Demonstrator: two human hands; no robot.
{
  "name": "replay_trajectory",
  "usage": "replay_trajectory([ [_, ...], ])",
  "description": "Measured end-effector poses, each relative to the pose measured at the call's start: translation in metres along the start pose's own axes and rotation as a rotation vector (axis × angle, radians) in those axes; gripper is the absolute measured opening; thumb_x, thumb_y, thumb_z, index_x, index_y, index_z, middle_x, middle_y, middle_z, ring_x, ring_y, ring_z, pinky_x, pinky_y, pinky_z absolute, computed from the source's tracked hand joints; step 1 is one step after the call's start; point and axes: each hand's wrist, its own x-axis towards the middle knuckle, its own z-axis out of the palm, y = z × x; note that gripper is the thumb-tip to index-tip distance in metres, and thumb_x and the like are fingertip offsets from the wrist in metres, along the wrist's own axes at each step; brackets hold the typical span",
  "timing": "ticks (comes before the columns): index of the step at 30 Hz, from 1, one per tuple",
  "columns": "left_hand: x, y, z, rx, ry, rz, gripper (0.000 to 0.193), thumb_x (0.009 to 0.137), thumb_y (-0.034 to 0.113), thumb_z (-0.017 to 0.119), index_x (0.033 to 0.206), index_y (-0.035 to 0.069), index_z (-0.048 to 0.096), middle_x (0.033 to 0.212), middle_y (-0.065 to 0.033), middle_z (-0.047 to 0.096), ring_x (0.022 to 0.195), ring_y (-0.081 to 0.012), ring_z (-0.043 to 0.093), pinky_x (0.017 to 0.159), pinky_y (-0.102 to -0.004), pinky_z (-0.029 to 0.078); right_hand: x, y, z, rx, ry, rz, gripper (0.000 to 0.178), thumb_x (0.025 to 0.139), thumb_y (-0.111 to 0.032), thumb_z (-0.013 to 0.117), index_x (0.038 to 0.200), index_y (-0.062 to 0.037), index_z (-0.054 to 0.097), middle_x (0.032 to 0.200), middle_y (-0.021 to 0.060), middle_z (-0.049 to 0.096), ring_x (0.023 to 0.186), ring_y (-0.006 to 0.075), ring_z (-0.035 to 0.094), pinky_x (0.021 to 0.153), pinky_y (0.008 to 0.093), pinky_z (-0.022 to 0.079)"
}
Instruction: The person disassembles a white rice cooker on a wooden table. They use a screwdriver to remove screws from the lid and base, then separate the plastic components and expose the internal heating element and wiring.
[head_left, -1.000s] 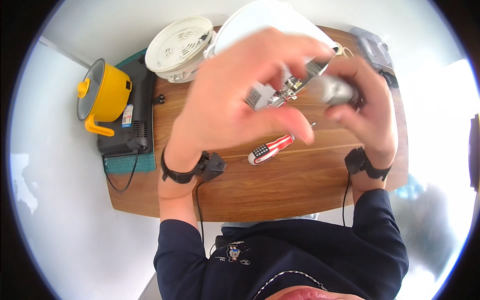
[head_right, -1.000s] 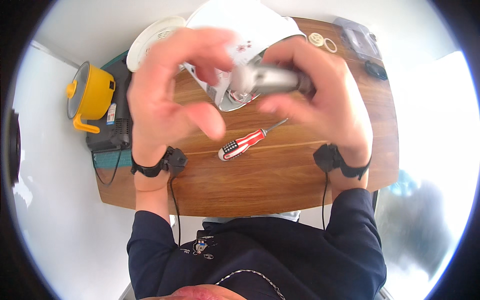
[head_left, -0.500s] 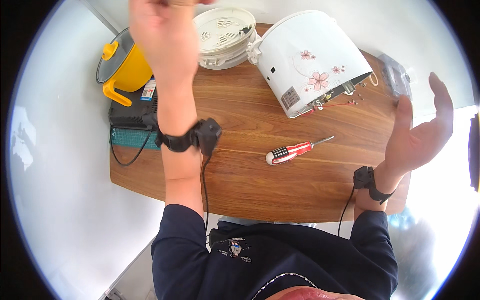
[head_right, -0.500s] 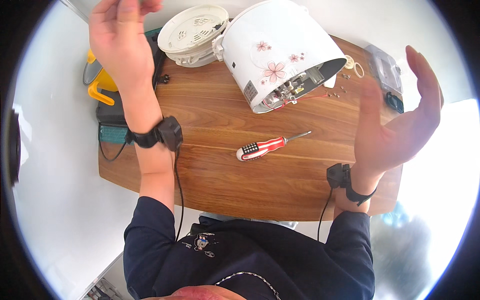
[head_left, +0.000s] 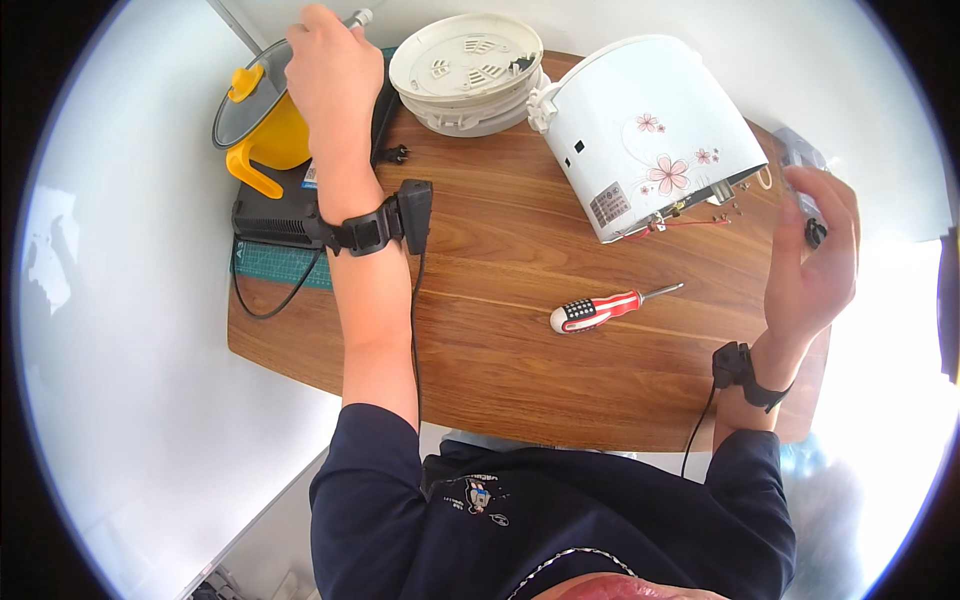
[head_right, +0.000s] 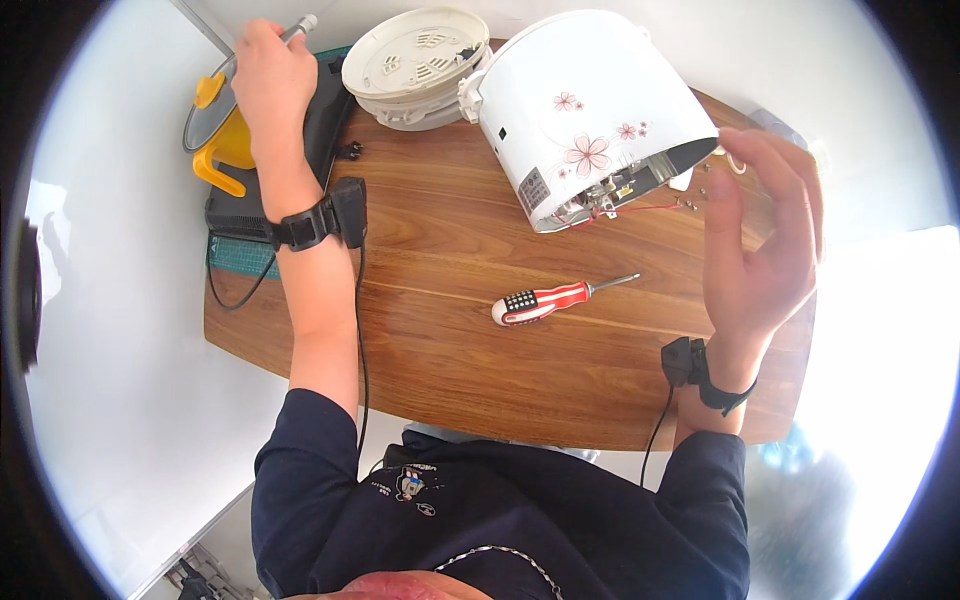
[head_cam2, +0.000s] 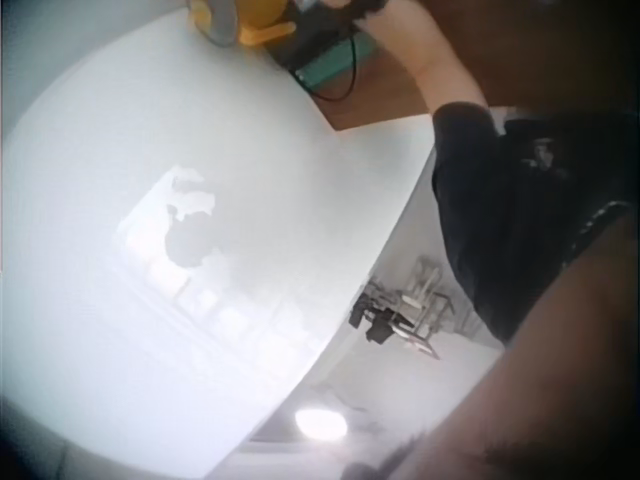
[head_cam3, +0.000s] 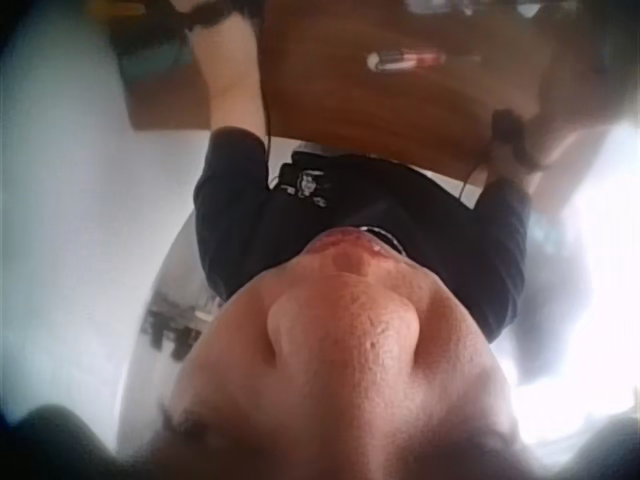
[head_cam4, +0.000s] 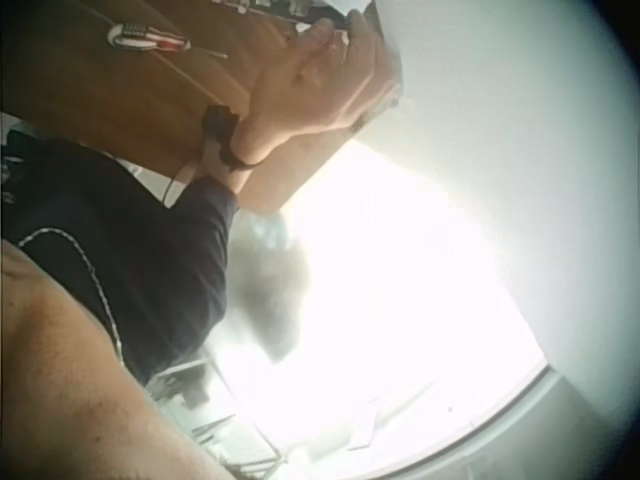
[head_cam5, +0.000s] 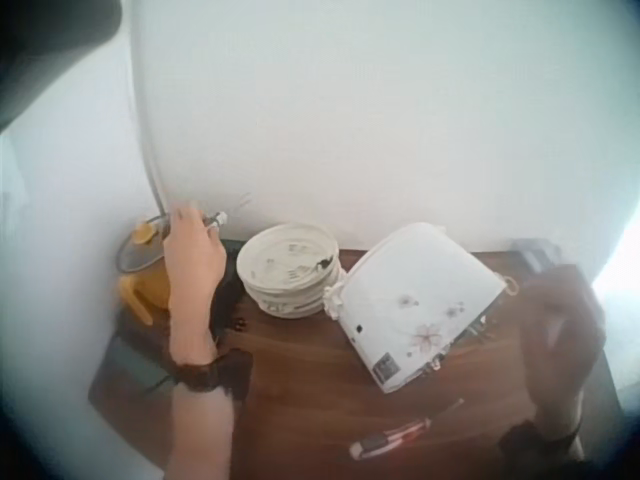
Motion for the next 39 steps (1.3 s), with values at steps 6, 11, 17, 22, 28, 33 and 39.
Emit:
replay_trajectory([
  [6, 0.0, 0.001, 0.021, -0.06, 0.108, 0.083, 0.026, 0.094, 0.009, 0.066, 0.119, 0.01, 0.064, 0.122, -0.0203, 0.058, 0.097, -0.0448, 0.069, 0.087, -0.0486, 0.058, 0.001, -0.003, 0.001, 0.066, -0.014, 0.006, 0.018, 0.089, 0.007, 0.074, 0.105, -0.0017, 0.076, 0.098, 0.0083, 0.075, 0.091, 0.0178, 0.07, 0.084, 0.0299, 0.054],
  [11, 0.023, -0.011, 0.08, 0.022, 0.117, 0.254, 0.022, 0.097, 0.006, 0.061, 0.118, 0.004, 0.067, 0.116, -0.0224, 0.066, 0.097, -0.0422, 0.071, 0.086, -0.0471, 0.059, 0.0, -0.004, -0.002, 0.073, -0.03, 0.058, 0.018, 0.088, 0.008, 0.074, 0.104, -0.0007, 0.077, 0.092, 0.008, 0.075, 0.084, 0.0183, 0.07, 0.08, 0.0301, 0.054],
  [17, 0.07, -0.032, 0.138, 0.134, -0.293, 0.193, 0.023, 0.099, 0.007, 0.055, 0.117, 0.0, 0.069, 0.12, -0.0263, 0.07, 0.105, -0.0443, 0.07, 0.091, -0.0528, 0.057, 0.001, -0.011, -0.008, 0.059, -0.113, 0.003, 0.021, 0.083, 0.008, 0.076, 0.101, -0.0029, 0.077, 0.084, 0.0074, 0.075, 0.079, 0.0204, 0.07, 0.077, 0.0306, 0.053],
  [22, 0.087, -0.071, 0.186, 0.241, -0.388, 0.2, 0.021, 0.097, 0.007, 0.058, 0.11, 0.002, 0.074, 0.113, -0.0238, 0.074, 0.109, -0.0425, 0.071, 0.09, -0.0518, 0.058, -0.004, -0.03, -0.002, 0.05, -0.268, -0.102, 0.022, 0.079, 0.004, 0.079, 0.098, -0.0056, 0.077, 0.083, 0.0071, 0.072, 0.073, 0.0246, 0.067, 0.071, 0.0328, 0.052],
  [28, 0.082, -0.044, 0.174, 0.455, -0.498, 0.508, 0.018, 0.093, 0.008, 0.07, 0.108, 0.005, 0.081, 0.123, -0.0154, 0.075, 0.103, -0.0337, 0.076, 0.081, -0.0431, 0.063, -0.024, -0.054, 0.013, 0.274, -0.687, -0.187, 0.021, 0.079, -0.007, 0.082, 0.097, -0.0076, 0.073, 0.08, 0.0042, 0.063, 0.07, 0.0248, 0.063, 0.062, 0.0364, 0.048],
  [33, 0.086, -0.07, 0.171, 0.363, -0.591, 0.516, 0.025, 0.092, 0.008, 0.061, 0.111, 0.003, 0.077, 0.119, -0.023, 0.073, 0.109, -0.0427, 0.071, 0.092, -0.0509, 0.059, -0.039, -0.063, 0.039, 0.388, -0.79, -0.281, 0.023, 0.079, -0.011, 0.083, 0.099, -0.0092, 0.072, 0.079, 0.0038, 0.061, 0.068, 0.0254, 0.061, 0.06, 0.0383, 0.047],
  [39, 0.078, -0.074, 0.183, 0.32, -0.593, 0.459, 0.025, 0.09, 0.009, 0.063, 0.109, 0.003, 0.078, 0.119, -0.0215, 0.074, 0.108, -0.0411, 0.072, 0.091, -0.0509, 0.059, -0.045, -0.063, 0.055, 0.411, -0.892, -0.301, 0.019, 0.084, -0.013, 0.078, 0.098, -0.0079, 0.067, 0.082, 0.0048, 0.057, 0.076, 0.0238, 0.061, 0.066, 0.0374, 0.05],
])
